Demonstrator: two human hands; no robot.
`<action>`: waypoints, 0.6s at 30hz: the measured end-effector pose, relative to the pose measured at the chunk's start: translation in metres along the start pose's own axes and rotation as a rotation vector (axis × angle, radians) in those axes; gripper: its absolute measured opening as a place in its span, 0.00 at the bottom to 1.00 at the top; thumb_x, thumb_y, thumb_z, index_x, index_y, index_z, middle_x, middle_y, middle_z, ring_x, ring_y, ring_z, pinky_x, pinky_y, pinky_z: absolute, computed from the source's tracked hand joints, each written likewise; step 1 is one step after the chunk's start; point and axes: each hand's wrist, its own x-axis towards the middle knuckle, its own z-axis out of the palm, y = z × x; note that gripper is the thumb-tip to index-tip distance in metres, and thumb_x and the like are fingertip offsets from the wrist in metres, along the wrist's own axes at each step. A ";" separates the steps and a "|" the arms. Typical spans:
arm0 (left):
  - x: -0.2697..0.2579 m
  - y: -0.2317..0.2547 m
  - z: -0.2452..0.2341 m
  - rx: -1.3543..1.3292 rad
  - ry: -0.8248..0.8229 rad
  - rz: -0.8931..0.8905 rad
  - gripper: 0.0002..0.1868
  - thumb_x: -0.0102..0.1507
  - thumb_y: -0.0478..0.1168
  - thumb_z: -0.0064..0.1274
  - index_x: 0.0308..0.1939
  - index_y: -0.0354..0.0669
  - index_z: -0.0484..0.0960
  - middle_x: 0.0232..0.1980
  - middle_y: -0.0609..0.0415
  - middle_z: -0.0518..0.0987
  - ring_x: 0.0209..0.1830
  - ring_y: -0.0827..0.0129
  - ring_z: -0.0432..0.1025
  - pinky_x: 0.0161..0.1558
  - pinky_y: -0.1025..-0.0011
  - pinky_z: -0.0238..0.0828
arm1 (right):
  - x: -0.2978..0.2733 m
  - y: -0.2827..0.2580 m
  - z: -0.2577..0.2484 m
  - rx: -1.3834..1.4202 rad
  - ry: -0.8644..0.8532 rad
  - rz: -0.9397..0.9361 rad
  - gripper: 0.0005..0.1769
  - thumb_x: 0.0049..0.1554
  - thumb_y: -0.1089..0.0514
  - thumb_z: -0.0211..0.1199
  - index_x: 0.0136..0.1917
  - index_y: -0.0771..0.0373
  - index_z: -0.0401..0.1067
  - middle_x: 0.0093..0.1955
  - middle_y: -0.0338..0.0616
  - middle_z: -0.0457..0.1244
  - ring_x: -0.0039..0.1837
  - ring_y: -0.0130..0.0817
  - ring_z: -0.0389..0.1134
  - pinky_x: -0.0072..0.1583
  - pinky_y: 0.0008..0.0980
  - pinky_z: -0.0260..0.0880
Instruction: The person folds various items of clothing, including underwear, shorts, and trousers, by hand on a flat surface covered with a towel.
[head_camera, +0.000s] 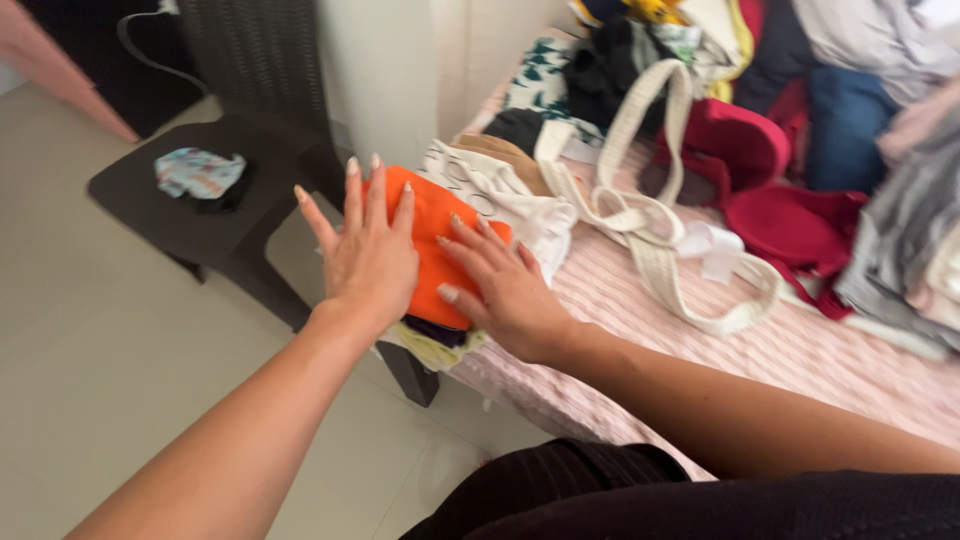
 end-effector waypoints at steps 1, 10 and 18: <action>0.001 0.008 -0.004 -0.005 -0.001 0.020 0.34 0.63 0.42 0.45 0.74 0.47 0.62 0.82 0.43 0.47 0.83 0.49 0.37 0.65 0.24 0.21 | -0.006 0.004 -0.005 0.000 0.008 0.019 0.33 0.63 0.46 0.56 0.78 0.55 0.56 0.85 0.46 0.42 0.86 0.49 0.35 0.76 0.63 0.35; 0.032 0.138 -0.016 -0.641 0.162 0.451 0.20 0.56 0.35 0.54 0.54 0.40 0.81 0.69 0.43 0.68 0.74 0.51 0.57 0.71 0.38 0.42 | -0.085 0.089 -0.062 -0.023 0.559 0.138 0.20 0.55 0.69 0.60 0.61 0.60 0.71 0.72 0.55 0.59 0.72 0.57 0.59 0.71 0.47 0.60; 0.071 0.270 -0.002 -0.817 -0.035 0.744 0.17 0.56 0.32 0.54 0.50 0.41 0.84 0.61 0.50 0.75 0.64 0.54 0.67 0.61 0.56 0.64 | -0.204 0.187 -0.136 -0.137 0.715 0.675 0.16 0.57 0.69 0.58 0.56 0.57 0.75 0.75 0.50 0.58 0.70 0.48 0.63 0.66 0.41 0.66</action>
